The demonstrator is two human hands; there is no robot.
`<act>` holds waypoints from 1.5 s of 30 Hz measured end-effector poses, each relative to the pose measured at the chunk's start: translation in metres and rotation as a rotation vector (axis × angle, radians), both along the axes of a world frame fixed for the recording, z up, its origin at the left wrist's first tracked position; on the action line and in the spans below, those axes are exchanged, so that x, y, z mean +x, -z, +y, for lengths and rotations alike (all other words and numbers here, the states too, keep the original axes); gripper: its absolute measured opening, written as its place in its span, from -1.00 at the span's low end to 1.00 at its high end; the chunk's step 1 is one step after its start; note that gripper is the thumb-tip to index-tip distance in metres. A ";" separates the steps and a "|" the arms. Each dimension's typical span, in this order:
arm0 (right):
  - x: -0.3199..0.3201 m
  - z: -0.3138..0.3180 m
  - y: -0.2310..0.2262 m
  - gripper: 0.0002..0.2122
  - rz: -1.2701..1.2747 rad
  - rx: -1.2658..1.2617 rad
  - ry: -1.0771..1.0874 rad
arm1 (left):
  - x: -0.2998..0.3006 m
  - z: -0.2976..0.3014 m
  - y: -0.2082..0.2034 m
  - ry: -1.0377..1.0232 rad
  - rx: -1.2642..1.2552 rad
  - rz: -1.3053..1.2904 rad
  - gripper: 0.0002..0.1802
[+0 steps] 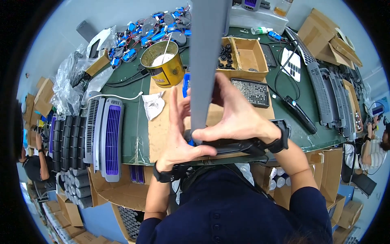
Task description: The person uses a power screwdriver to drive screws into a grey component, then connects internal wires and fits a purple grille into the housing by hand. Finally, they plug a cable into the assembled device and press its buttons to test it.
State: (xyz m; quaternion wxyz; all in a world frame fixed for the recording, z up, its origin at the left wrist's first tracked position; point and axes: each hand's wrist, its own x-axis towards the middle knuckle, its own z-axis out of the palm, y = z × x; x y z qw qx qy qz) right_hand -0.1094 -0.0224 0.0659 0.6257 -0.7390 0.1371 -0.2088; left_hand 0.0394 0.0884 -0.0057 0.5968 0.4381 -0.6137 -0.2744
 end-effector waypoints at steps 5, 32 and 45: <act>-0.011 -0.004 -0.036 -0.13 0.049 0.014 0.054 | 0.036 0.006 0.024 0.183 0.222 -0.362 0.27; -0.132 0.040 -0.186 -0.45 -0.083 -0.570 0.662 | -0.036 0.033 -0.088 -0.113 -0.217 -0.312 -0.36; -0.122 0.021 -0.201 -0.40 -0.029 -0.644 0.508 | 0.034 0.076 -0.038 -0.514 -0.073 0.094 -0.62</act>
